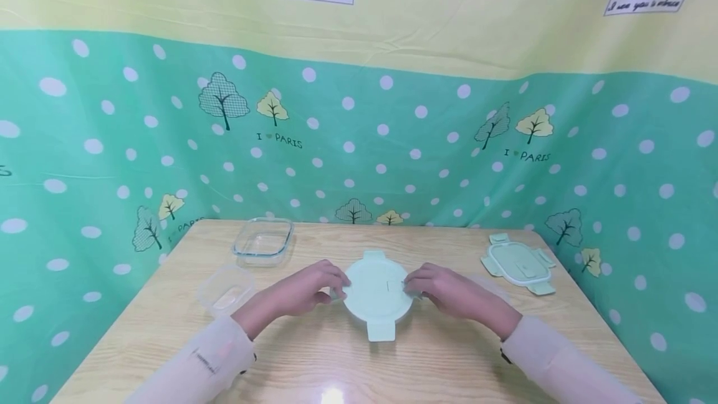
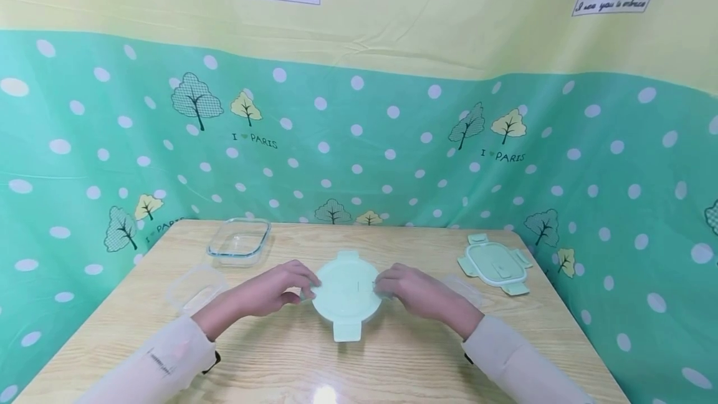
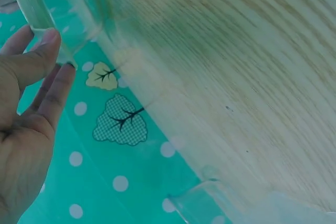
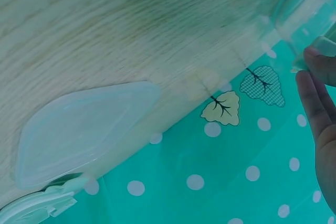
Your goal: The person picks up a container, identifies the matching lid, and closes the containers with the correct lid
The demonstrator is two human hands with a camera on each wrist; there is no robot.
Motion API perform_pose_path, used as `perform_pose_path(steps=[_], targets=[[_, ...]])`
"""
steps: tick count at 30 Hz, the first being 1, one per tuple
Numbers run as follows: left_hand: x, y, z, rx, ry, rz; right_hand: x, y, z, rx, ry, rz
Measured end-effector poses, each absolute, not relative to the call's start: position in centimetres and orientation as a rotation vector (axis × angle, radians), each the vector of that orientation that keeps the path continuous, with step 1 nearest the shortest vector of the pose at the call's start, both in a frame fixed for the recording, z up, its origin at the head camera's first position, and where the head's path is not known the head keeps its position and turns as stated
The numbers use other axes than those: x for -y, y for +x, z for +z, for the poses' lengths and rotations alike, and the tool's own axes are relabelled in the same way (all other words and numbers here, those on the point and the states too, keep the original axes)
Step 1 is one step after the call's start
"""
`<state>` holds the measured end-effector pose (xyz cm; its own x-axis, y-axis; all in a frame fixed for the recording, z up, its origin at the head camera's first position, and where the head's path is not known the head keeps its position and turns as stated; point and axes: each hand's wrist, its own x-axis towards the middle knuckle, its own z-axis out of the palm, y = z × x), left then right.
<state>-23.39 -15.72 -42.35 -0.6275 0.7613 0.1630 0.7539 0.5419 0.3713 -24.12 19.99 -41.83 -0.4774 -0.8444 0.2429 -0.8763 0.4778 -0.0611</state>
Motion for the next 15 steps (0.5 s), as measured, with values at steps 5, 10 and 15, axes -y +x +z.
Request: perform_pose_path(steps=[5, 10, 15], targets=[[15.26, -23.5, -42.49, -2.767, 1.365, 0.577, -20.04, -24.33, -41.91, 2.513, 1.501, 0.263], [15.18, -23.46, -42.58, -2.78, 1.419, 0.562, -19.97, -24.68, -42.01, 2.425, 1.531, 0.231], [15.16, -23.43, -42.58, -2.786, 1.46, 0.587, -19.77, -24.93, -41.96, 2.356, 1.566, 0.16]])
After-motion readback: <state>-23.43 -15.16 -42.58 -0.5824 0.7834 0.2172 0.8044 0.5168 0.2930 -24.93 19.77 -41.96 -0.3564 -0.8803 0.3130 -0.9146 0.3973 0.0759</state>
